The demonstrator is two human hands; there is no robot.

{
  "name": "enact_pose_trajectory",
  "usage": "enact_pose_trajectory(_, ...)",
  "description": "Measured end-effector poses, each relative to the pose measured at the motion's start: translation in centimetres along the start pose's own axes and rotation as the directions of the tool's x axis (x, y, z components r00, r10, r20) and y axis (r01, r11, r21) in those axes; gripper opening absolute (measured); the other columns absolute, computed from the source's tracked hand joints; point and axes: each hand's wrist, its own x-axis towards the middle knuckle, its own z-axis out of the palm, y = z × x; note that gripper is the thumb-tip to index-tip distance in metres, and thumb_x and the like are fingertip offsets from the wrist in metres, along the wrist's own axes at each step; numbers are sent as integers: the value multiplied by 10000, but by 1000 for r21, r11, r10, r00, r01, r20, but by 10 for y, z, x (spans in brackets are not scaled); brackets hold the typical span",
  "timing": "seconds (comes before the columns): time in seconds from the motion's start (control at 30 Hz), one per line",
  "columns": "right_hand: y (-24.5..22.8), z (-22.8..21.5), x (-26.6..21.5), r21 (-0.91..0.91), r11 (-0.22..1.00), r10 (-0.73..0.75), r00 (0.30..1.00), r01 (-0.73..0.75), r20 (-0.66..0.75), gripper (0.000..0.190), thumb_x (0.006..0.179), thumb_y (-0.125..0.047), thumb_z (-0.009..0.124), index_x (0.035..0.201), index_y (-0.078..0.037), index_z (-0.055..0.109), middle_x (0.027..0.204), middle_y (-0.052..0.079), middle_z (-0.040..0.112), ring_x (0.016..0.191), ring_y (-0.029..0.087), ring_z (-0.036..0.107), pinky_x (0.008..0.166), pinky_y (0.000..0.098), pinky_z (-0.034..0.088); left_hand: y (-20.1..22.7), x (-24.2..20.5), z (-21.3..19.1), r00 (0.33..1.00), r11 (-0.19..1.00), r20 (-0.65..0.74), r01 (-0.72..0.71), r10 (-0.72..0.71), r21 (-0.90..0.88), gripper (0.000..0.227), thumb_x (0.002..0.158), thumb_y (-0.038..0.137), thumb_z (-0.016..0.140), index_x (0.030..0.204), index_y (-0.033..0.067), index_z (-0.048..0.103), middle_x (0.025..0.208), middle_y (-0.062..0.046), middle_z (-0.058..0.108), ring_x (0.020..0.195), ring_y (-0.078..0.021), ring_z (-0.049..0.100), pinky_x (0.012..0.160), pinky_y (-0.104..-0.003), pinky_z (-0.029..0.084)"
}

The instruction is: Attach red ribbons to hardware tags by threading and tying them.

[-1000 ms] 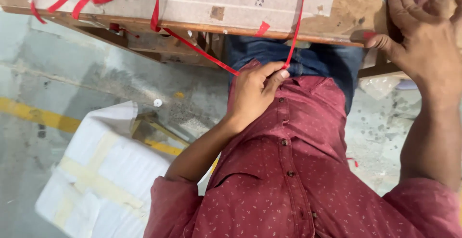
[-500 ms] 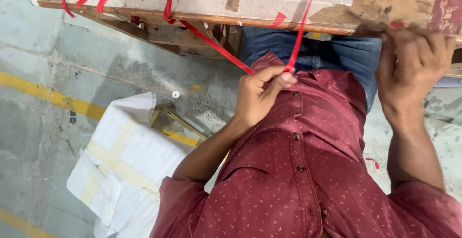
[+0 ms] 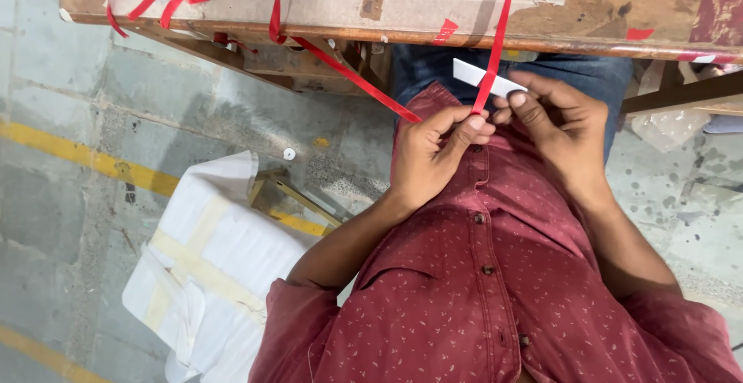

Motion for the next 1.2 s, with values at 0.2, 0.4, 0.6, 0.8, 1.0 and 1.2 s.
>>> enact_pose_trajectory(0.2,1,-2,-1,210,974,75,996,-85,56,161,1081,-6,632,1223,62,663,1076,122,731,931,138,693,891,283,593,-5,8,-3,998,1000,-55,-2,2,2,232,1036,111,680,1220,-30,684,1028,-89,780,924,-123,757,835,-246,626)
enact_pose_trajectory(0.4,8,-6,-8,146,986,75,997,-79,33,95,1056,-15,672,1120,43,632,1019,107,721,927,133,692,869,271,585,8,28,-16,996,996,84,-13,21,-88,446,979,87,741,1394,55,581,1122,-59,744,1016,-106,722,908,-242,600)
enact_pose_trajectory(0.6,16,-9,-17,86,996,13,1000,-12,-13,94,1051,6,683,1095,33,604,989,87,711,901,114,687,830,241,572,21,53,-25,907,990,403,-140,120,19,453,1005,99,751,1435,125,612,1161,-49,684,1060,-142,708,956,-282,612)
enact_pose_trajectory(0.8,6,-4,-24,-334,933,-170,982,134,-80,133,1075,67,683,1115,61,556,973,101,722,914,118,702,814,233,562,15,63,-17,890,966,438,-212,128,147,263,985,125,755,1239,78,703,1108,-52,711,963,-151,770,847,-284,627)
enact_pose_trajectory(1.0,8,-2,-23,-402,903,-203,975,152,-88,153,1087,83,652,1125,61,506,953,114,713,895,137,721,776,253,577,21,68,-14,899,941,406,-268,167,206,191,928,126,792,1087,37,735,1006,-59,737,877,-162,778,775,-294,626)
enact_pose_trajectory(1.2,17,3,-22,-267,955,-181,966,127,-187,95,1101,58,609,1110,39,517,910,101,671,806,147,700,724,277,592,22,70,-17,887,903,410,-337,211,265,194,883,92,827,1036,13,738,960,-90,734,863,-201,763,764,-315,603)
